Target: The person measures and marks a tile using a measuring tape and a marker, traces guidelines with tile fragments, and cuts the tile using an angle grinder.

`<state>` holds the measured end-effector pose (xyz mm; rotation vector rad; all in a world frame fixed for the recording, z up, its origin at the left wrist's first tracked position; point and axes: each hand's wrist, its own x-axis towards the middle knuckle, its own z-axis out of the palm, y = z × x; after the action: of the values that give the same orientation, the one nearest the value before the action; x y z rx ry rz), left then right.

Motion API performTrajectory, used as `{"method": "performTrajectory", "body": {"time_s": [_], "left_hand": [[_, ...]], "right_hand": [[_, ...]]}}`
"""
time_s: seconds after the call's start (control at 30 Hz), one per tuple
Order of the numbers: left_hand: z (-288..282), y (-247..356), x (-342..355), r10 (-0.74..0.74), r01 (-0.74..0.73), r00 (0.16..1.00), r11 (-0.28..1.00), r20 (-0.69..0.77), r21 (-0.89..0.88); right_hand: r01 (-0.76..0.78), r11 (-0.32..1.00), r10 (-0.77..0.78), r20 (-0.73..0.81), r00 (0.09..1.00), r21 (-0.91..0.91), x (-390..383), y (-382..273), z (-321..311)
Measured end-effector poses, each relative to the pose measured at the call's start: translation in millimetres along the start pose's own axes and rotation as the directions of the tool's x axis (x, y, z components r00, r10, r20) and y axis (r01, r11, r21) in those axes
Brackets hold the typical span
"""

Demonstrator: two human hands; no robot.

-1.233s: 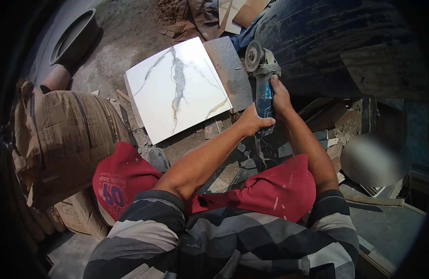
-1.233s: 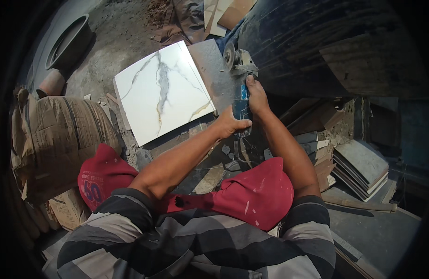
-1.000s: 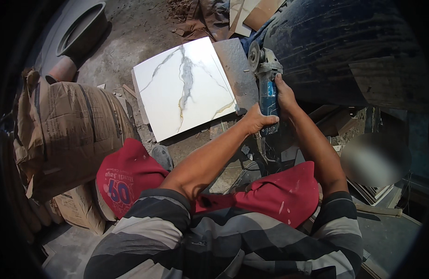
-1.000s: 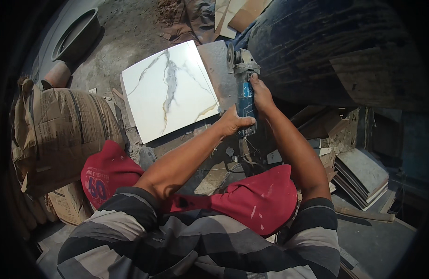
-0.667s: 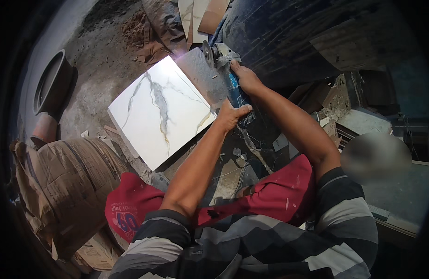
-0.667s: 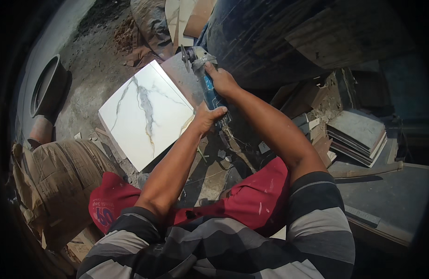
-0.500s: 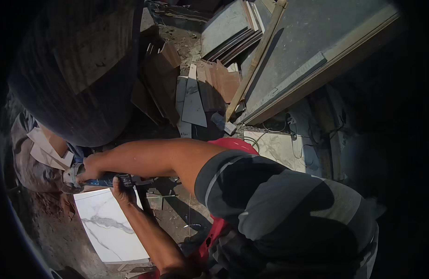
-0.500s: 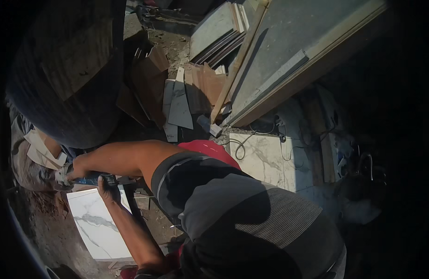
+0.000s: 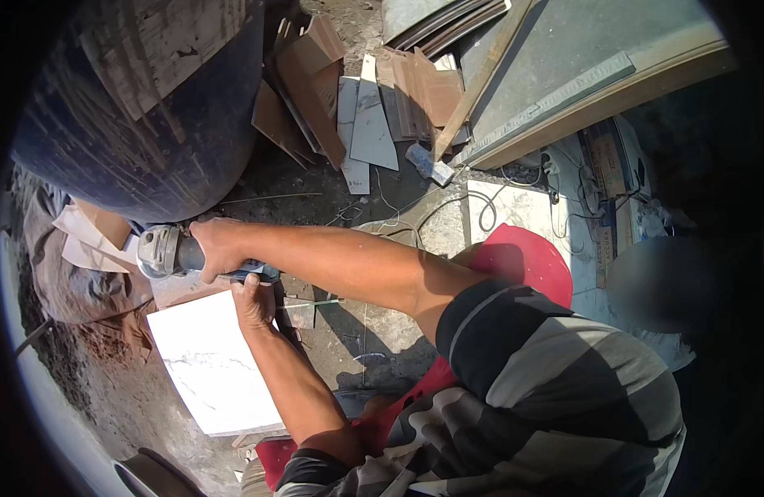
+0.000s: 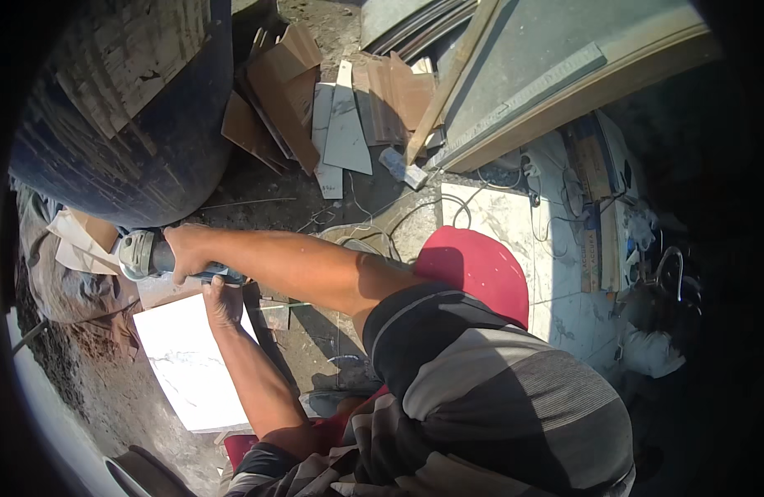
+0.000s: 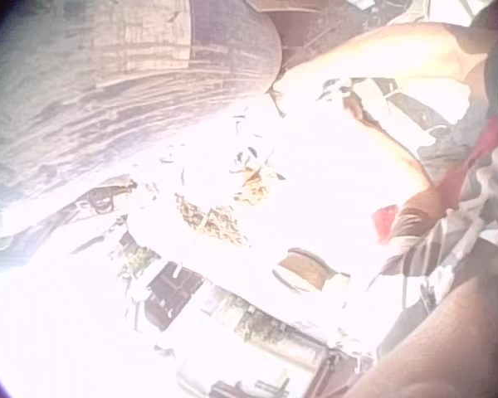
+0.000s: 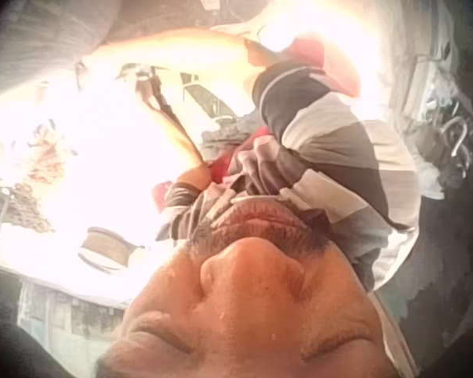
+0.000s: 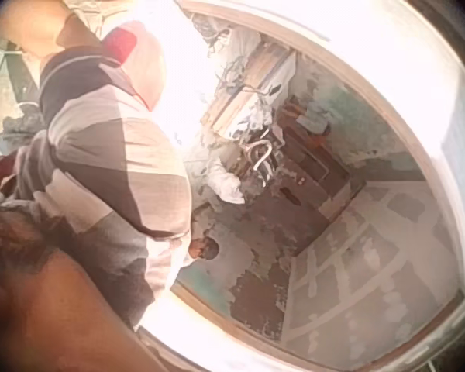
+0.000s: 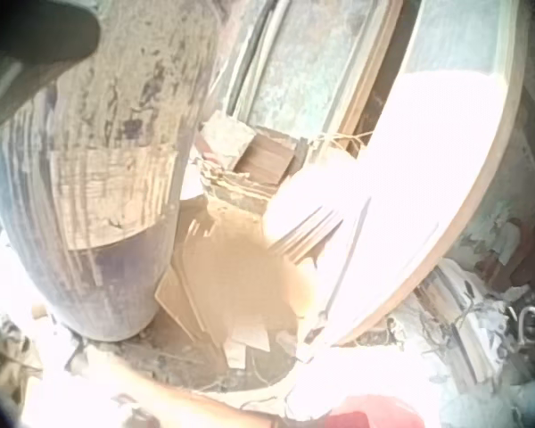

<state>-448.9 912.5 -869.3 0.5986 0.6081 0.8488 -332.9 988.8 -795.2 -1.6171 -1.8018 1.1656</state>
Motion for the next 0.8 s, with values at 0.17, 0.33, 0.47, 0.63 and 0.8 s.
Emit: {"method": "performTrajectory", "body": {"time_s": [0.17, 0.33, 0.47, 0.63, 0.8], "left_hand": [[44.7, -4.2, 23.1, 0.092, -0.061, 0.992, 0.944, -0.083, 0.324], [-5.4, -2.9, -18.6, -0.052, 0.068, 0.99, 0.99, -0.135, 0.121], [-24.4, -1.5, -33.5, -0.01, 0.013, 0.996, 0.999, -0.094, 0.041], [-38.2, 13.7, -40.9, -0.033, 0.054, 0.985, 0.991, -0.168, 0.122], [-53.0, 20.3, -54.5, 0.135, 0.078, 0.784, 0.947, -0.606, 0.312]], "right_hand": [[-0.167, 0.986, 0.166, -0.189, 0.968, 0.011, -27.6, 2.4, -31.9], [-0.045, 0.937, -0.025, 0.194, 0.981, 0.347, -16.5, 3.6, 12.7], [-0.292, 0.809, 0.029, 0.461, 0.887, 0.51, -7.4, 4.5, 30.6], [-0.167, 0.899, 0.003, 0.376, 0.926, 0.405, 9.8, 2.2, 59.8], [-0.106, 0.991, 0.111, 0.063, 0.992, -0.086, 33.2, -12.9, 81.0]]}}
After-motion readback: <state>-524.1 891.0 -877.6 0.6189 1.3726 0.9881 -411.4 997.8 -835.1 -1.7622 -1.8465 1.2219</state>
